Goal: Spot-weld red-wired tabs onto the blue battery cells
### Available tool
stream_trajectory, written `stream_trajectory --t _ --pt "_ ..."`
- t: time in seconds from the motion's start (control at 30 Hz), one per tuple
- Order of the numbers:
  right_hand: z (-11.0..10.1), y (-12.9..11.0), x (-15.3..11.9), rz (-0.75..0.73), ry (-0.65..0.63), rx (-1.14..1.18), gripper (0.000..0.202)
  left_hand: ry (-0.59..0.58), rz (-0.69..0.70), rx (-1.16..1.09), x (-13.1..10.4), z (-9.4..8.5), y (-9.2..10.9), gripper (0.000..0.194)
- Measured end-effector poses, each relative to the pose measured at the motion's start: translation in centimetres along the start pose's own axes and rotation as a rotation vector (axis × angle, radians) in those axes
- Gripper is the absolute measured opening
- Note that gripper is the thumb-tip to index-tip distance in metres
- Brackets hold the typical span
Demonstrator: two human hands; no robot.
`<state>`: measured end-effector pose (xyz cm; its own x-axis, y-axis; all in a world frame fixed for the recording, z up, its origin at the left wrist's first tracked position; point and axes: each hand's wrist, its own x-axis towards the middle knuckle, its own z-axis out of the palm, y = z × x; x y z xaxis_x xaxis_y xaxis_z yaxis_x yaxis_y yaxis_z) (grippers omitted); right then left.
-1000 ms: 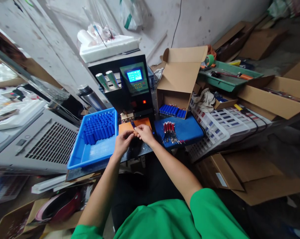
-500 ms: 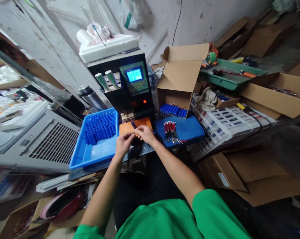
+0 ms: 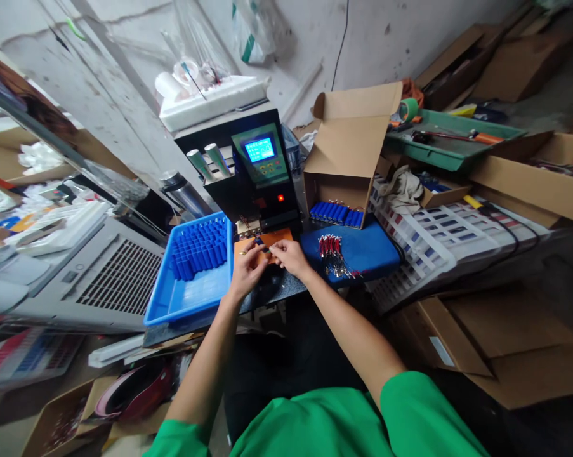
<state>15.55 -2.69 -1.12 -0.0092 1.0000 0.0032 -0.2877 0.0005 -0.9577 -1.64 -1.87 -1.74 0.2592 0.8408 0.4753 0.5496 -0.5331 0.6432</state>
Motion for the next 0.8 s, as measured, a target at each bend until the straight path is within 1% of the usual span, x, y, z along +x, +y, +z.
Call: stream_trajectory --t 0.1,0.23,0.33,0.4,0.5,0.57,0.63,0.8 --pt "0.0 -0.2 0.0 0.032 0.018 0.089 0.041 -0.077 -0.017 0.024 0.2 0.7 -0.7 0.041" --pt "0.1 -0.5 0.0 0.055 0.011 0.183 0.042 -0.086 -0.027 0.012 -0.2 0.9 -0.7 0.050" --pt "0.1 -0.5 0.1 0.060 0.016 0.219 0.043 -0.095 -0.026 -0.010 -0.5 0.6 -0.4 0.044" --pt "0.2 -0.5 0.3 0.067 0.023 0.216 0.043 -0.083 -0.058 -0.053 -0.4 0.5 -0.4 0.038" --pt "0.3 -0.5 0.4 0.079 0.060 0.192 0.043 -0.062 -0.128 -0.140 0.3 0.3 -0.4 0.031" --pt "0.2 -0.5 0.5 0.077 0.088 0.183 0.041 -0.032 -0.159 -0.158 1.0 0.2 -0.5 0.028" --pt "0.2 -0.5 0.6 0.074 0.100 0.177 0.040 -0.007 -0.183 -0.162 1.7 0.2 -0.7 0.026" --pt "0.0 -0.5 0.8 0.073 0.116 0.158 0.038 -0.048 -0.311 -0.248 2.7 0.5 -1.0 0.028"
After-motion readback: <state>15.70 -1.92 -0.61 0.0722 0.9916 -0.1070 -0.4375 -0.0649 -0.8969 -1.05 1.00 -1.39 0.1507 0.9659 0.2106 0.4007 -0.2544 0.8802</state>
